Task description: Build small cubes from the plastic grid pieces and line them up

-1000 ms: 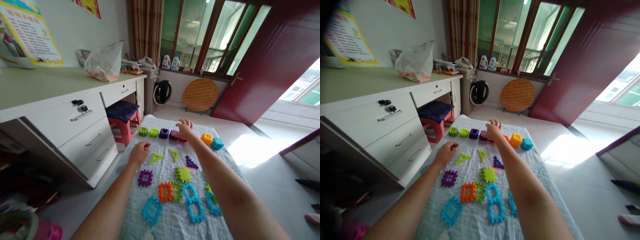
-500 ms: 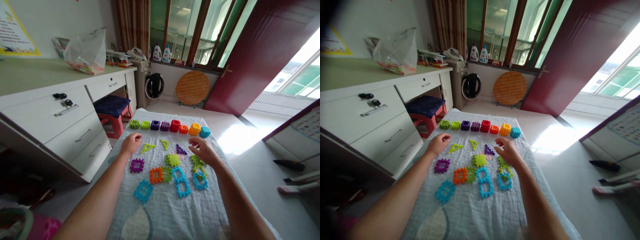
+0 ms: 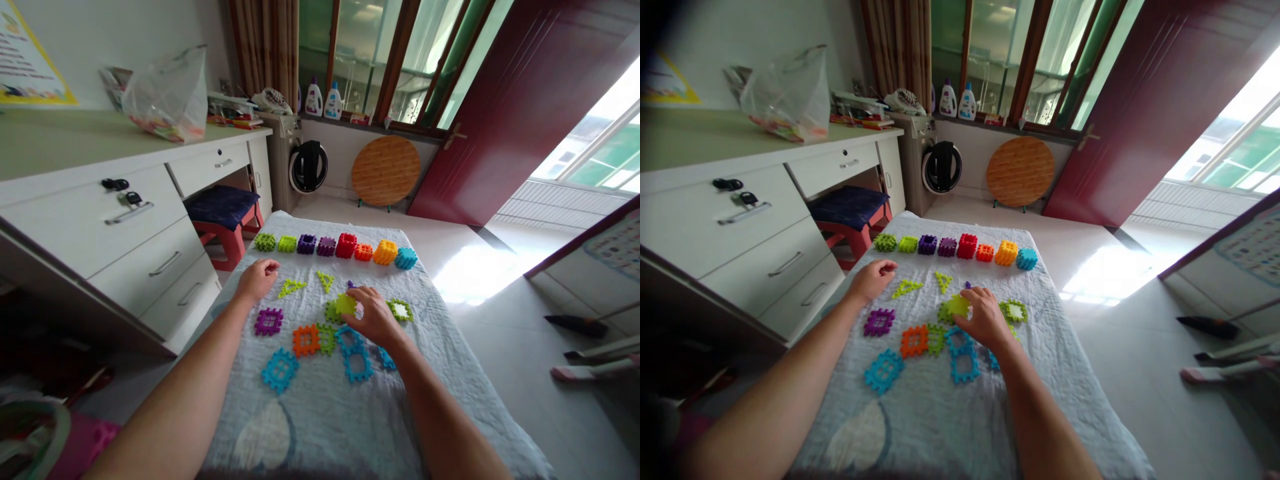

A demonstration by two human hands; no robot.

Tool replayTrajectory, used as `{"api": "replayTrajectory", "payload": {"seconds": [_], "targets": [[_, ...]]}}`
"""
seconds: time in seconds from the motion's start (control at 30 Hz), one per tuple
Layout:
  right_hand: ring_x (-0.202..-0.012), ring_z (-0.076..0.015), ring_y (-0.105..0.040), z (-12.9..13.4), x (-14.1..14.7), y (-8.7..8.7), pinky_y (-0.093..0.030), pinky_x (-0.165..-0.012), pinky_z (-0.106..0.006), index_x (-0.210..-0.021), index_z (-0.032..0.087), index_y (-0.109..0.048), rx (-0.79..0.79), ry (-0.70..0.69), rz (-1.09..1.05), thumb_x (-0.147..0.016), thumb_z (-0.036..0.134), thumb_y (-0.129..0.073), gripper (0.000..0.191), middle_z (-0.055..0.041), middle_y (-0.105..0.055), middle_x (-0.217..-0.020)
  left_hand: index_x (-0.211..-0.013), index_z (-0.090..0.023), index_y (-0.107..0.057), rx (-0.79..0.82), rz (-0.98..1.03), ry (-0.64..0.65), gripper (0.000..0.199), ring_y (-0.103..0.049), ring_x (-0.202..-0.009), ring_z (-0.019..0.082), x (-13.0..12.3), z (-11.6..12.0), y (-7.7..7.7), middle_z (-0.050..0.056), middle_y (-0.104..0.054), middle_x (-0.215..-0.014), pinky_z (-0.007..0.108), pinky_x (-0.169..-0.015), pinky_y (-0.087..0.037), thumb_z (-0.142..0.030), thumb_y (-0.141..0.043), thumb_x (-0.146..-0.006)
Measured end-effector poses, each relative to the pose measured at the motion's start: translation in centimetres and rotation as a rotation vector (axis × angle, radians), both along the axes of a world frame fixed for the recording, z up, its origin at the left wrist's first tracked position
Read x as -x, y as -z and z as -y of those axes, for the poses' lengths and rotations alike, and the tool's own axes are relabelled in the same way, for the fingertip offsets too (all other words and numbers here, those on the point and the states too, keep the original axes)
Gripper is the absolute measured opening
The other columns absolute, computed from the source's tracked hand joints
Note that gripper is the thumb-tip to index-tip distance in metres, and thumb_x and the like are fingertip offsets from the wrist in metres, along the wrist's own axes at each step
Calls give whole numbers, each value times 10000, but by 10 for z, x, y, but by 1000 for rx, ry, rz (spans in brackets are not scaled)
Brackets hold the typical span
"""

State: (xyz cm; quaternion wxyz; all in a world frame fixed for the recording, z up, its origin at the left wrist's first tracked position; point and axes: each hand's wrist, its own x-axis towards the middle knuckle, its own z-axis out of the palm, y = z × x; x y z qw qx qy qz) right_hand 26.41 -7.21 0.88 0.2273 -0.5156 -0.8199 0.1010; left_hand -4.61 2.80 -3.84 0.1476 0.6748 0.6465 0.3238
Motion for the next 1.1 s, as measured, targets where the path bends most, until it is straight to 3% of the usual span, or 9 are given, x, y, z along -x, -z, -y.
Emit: {"api": "replayTrajectory", "payload": {"seconds": [0.13, 0.43, 0.73, 0.93, 1.1], "targets": [[-947, -237, -539, 1, -5, -3, -381, -886, -386, -1071, 207, -619, -19, 97, 31, -728, 343, -688, 376, -60, -639, -976, -958, -197, -663, 1, -5, -4, 270, -628, -779, 155, 0, 1, -1, 40, -698, -994, 242, -729, -478, -276, -521, -742], [-948, -251, -530, 4, -6, 2, -358, -842, -384, -1066, 224, -627, -45, 125, 54, -728, 335, -681, 360, -65, -667, -1011, -955, -196, -661, 1, -22, 4, 260, -624, -778, 153, 0, 2, -3, 42, -690, -1004, 246, -751, -482, -266, -525, -746], [-919, -240, -536, 6, -4, 1, -345, -842, -389, -1071, 219, -618, -29, 81, 28, -762, 371, -669, 348, -48, -683, -968, -947, -188, -659, 9, -11, 10, 251, -612, -766, 149, -4, 7, -11, 43, -689, -980, 251, -759, -485, -237, -518, -745], [-969, -257, -523, 7, -2, 1, -345, -859, -410, -1100, 238, -613, -3, 38, 56, -737, 347, -693, 387, -49, -672, -1047, -940, -190, -652, 27, -25, 15, 234, -610, -773, 155, -5, 9, -15, 47, -672, -983, 260, -764, -487, -227, -522, -750], [-961, -250, -530, 6, 3, 0, -353, -857, -399, -1124, 235, -592, -16, 23, 28, -729, 259, -666, 403, -50, -669, -1033, -952, -188, -641, -86, -12, 102, 228, -602, -802, 164, -19, 20, -31, 60, -637, -1014, 291, -820, -490, -225, -520, -762]]}}
